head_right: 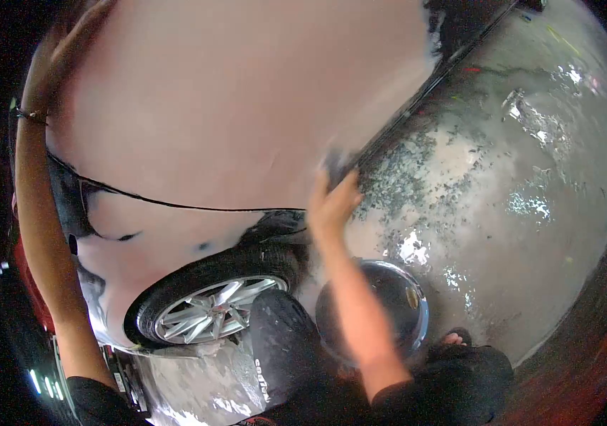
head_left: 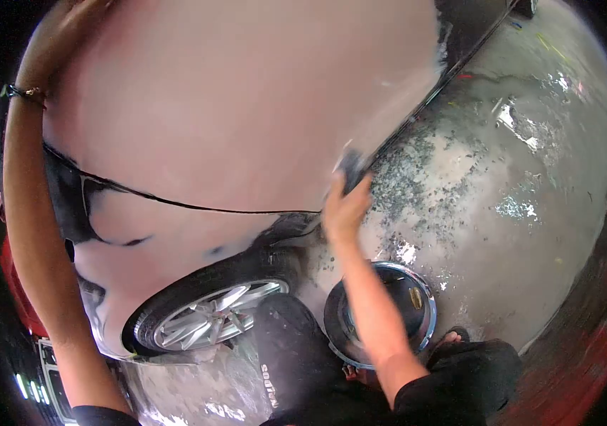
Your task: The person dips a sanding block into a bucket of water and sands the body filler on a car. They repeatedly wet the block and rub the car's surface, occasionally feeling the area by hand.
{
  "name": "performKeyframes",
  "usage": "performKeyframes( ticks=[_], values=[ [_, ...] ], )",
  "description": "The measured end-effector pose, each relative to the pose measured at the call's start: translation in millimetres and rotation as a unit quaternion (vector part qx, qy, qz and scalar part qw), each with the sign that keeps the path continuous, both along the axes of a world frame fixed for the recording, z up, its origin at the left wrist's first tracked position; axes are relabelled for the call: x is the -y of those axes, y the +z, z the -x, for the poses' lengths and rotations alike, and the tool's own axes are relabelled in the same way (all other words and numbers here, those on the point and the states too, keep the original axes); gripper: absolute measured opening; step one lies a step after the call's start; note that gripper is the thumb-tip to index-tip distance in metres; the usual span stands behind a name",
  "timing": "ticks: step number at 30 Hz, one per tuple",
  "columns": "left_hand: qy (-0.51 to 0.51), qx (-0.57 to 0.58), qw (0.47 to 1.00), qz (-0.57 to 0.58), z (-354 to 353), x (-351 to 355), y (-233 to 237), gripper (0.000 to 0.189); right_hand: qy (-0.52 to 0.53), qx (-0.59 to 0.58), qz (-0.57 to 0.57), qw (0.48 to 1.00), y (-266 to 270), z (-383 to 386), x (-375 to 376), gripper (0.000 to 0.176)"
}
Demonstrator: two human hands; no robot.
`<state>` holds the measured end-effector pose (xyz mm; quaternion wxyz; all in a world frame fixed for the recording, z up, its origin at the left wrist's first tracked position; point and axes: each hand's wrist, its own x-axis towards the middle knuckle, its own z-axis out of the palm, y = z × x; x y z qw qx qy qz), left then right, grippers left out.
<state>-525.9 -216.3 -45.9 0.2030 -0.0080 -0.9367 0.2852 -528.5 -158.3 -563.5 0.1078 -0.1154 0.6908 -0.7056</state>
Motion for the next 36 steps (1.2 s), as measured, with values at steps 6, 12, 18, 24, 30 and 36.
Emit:
performKeyframes(
  ticks=[6, 12, 18, 24, 30, 36],
  values=[
    [-0.018, 0.002, 1.0, -0.014, 1, -1, -1, 0.058, -0.019, 0.134, 0.156, 0.979, 38, 219, 19, 0.045],
    [0.01, 0.072, 0.997, 0.027, 12, -7, 7, 0.076, -0.018, -0.041, 0.165, 0.985, 131, 69, -5, 0.046],
    [-0.016, 0.074, 0.991, 0.11, 13, 13, 20, 0.068, -0.091, 0.037, 0.005, 0.995, 40, 225, 29, 0.055],
    [-0.018, 0.081, 0.99, 0.113, 6, 34, 35, 0.056, -0.105, -0.039, 0.077, 0.991, 48, 130, 24, 0.057],
    [-0.001, 0.062, 0.993, 0.101, 7, 25, 25, 0.058, -0.021, -0.097, 0.047, 0.994, 52, 16, 0, 0.073],
    [0.02, 0.031, 0.999, -0.019, 13, 4, 12, 0.067, -0.076, 0.082, 0.002, 0.994, 35, 186, 24, 0.054]
  ],
)
